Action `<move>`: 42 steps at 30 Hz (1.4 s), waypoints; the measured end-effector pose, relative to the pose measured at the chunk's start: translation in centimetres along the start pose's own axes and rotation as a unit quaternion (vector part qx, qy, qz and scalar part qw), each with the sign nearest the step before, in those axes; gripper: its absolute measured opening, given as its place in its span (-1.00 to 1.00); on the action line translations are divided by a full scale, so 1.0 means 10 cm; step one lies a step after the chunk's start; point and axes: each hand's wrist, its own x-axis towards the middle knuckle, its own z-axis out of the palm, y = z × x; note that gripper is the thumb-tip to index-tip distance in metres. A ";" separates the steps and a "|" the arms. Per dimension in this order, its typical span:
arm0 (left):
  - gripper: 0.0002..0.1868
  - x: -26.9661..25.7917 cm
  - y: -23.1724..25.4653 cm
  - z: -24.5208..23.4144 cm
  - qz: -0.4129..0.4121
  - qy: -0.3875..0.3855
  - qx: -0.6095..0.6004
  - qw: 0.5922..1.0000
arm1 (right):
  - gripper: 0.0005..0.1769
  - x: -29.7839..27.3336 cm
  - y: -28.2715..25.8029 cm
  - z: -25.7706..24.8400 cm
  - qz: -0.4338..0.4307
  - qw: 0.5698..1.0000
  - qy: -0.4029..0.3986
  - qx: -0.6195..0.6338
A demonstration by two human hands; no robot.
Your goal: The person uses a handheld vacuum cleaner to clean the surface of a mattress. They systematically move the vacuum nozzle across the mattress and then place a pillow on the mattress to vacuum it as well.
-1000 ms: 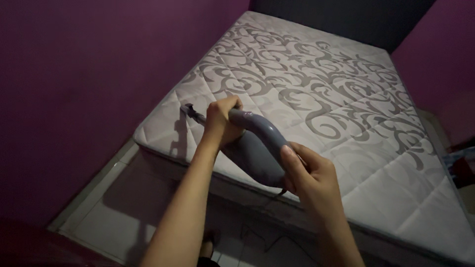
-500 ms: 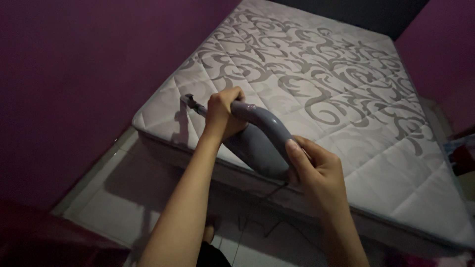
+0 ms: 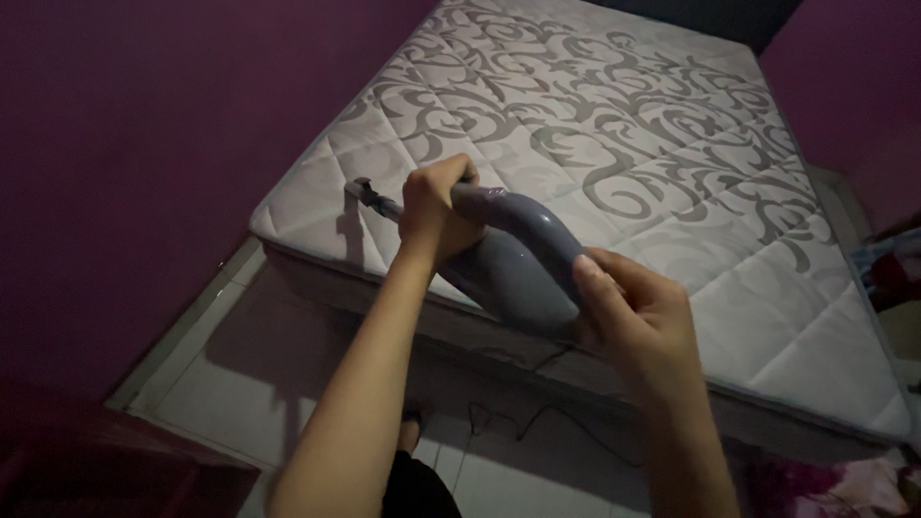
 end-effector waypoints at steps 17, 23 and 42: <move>-0.79 -0.02 0.46 0.29 0.019 0.014 0.001 1.000 | -0.57 -0.10 -0.12 -0.57 -0.006 1.000 0.018 -0.024; -0.75 -0.02 0.64 0.37 0.018 0.006 -0.021 1.000 | -0.56 -0.11 -0.07 -0.81 -0.022 0.999 0.019 -0.026; -0.80 0.07 1.02 0.47 0.030 0.022 -0.020 0.999 | -0.50 0.19 -0.15 -1.42 -0.012 0.991 0.028 -0.131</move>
